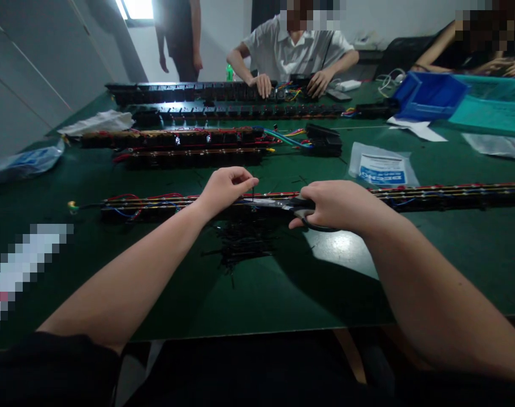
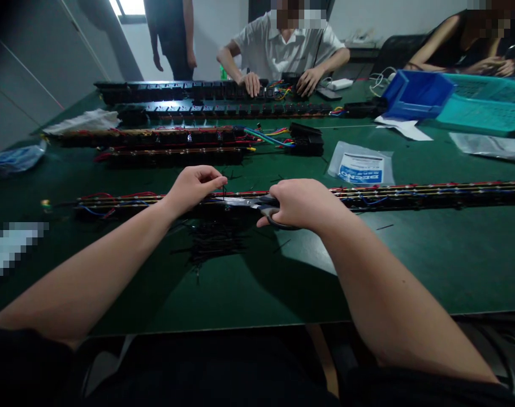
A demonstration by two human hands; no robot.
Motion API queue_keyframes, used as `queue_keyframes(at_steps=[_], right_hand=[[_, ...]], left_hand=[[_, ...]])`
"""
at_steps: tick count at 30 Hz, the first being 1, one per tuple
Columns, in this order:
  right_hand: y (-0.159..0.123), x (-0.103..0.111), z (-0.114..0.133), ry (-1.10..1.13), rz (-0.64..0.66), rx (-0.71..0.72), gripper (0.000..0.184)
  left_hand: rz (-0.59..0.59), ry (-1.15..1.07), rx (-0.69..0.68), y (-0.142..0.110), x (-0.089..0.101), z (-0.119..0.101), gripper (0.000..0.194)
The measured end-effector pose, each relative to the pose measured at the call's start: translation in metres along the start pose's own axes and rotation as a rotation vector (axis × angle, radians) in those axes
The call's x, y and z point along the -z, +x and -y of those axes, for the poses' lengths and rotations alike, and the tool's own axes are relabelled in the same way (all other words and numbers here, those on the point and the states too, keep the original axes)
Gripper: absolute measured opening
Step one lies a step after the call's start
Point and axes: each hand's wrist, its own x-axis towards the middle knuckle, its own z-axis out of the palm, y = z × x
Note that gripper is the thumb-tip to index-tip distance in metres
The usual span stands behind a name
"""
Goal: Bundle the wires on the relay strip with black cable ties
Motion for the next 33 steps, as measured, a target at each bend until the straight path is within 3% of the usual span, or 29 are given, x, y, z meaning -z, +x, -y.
queue_keyframes(at_steps=[8, 18, 21, 26, 33], right_hand=[[0.007, -0.006, -0.002, 0.019, 0.048, -0.002, 0.058], [0.009, -0.007, -0.011, 0.018, -0.025, 0.013, 0.046], [0.01, -0.009, -0.02, 0.039, -0.108, -0.017, 0.042], [0.015, -0.021, -0.037, 0.095, -0.289, -0.154, 0.047], [0.021, -0.037, -0.057, 0.196, -0.453, -0.262, 0.056]], left_hand=[[0.004, -0.02, 0.011, 0.0, 0.0, -0.003, 0.023], [-0.059, -0.092, 0.006, 0.001, 0.003, -0.002, 0.024], [-0.16, -0.055, 0.006, 0.006, 0.012, -0.006, 0.023], [-0.239, 0.231, 0.008, 0.012, 0.032, 0.001, 0.023], [-0.138, 0.353, 0.026, 0.016, 0.042, 0.037, 0.01]])
